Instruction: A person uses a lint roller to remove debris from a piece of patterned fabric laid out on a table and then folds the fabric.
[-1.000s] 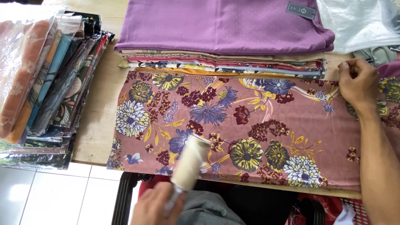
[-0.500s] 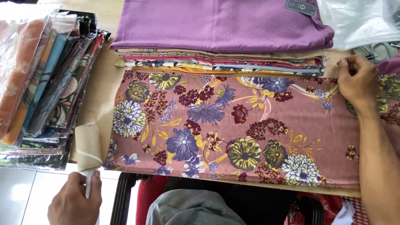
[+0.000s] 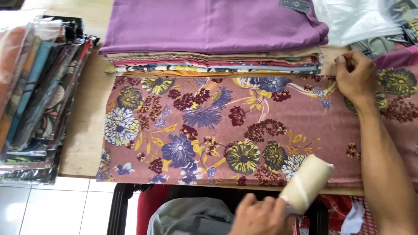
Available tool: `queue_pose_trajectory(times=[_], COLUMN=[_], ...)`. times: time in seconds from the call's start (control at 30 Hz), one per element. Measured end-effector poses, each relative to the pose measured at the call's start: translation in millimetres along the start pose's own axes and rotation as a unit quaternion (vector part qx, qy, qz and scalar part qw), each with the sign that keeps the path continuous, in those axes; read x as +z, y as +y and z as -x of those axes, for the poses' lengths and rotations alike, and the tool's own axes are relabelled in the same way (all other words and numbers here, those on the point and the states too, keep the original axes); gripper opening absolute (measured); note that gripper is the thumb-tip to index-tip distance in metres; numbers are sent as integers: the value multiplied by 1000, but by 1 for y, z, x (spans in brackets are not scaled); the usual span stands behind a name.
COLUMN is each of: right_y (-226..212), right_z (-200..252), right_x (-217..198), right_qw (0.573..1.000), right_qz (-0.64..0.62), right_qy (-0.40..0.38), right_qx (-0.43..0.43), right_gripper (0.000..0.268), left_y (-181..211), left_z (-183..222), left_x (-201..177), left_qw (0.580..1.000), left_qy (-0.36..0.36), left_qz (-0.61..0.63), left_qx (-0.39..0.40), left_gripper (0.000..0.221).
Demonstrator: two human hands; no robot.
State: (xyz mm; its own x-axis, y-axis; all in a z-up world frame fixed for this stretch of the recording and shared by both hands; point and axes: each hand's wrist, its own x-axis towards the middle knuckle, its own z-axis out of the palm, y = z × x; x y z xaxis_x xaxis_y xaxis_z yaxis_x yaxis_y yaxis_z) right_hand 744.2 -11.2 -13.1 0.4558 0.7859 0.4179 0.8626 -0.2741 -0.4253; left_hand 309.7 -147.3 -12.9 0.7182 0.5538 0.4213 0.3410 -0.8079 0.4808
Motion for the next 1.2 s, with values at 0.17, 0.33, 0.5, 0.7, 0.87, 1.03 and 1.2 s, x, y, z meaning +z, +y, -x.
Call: queue_pose_trajectory(times=[0.17, 0.33, 0.5, 0.7, 0.87, 1.03, 1.2], right_y=[-6, -7, -14, -3, 6, 5, -4], right_z=[1, 1, 2, 2, 1, 2, 0], right_x=[0, 0, -5, 0, 4, 3, -1], right_qw=[999, 998, 998, 998, 1000, 1000, 998], right_qz=[-30, -44, -50, -35, -20, -19, -30], right_qy=[-16, -28, -36, -32, -10, -17, -31], right_qx=[20, 25, 33, 27, -12, 4, 35], right_gripper=[14, 13, 13, 15, 16, 16, 15], left_y=[8, -12, -30, -64, -99, -141, -168], left_z=[-14, -6, 4, 34, 44, 71, 72], left_x=[15, 0, -20, -50, -88, -135, -183], left_qw=[985, 976, 972, 963, 908, 812, 750], left_qy=[-123, -151, -146, -83, -154, -195, -154], left_qz=[-15, -29, -55, -121, -113, -190, -251], left_qx=[-116, -152, -173, -226, -373, -516, -592], left_gripper=[33, 37, 36, 35, 34, 39, 82])
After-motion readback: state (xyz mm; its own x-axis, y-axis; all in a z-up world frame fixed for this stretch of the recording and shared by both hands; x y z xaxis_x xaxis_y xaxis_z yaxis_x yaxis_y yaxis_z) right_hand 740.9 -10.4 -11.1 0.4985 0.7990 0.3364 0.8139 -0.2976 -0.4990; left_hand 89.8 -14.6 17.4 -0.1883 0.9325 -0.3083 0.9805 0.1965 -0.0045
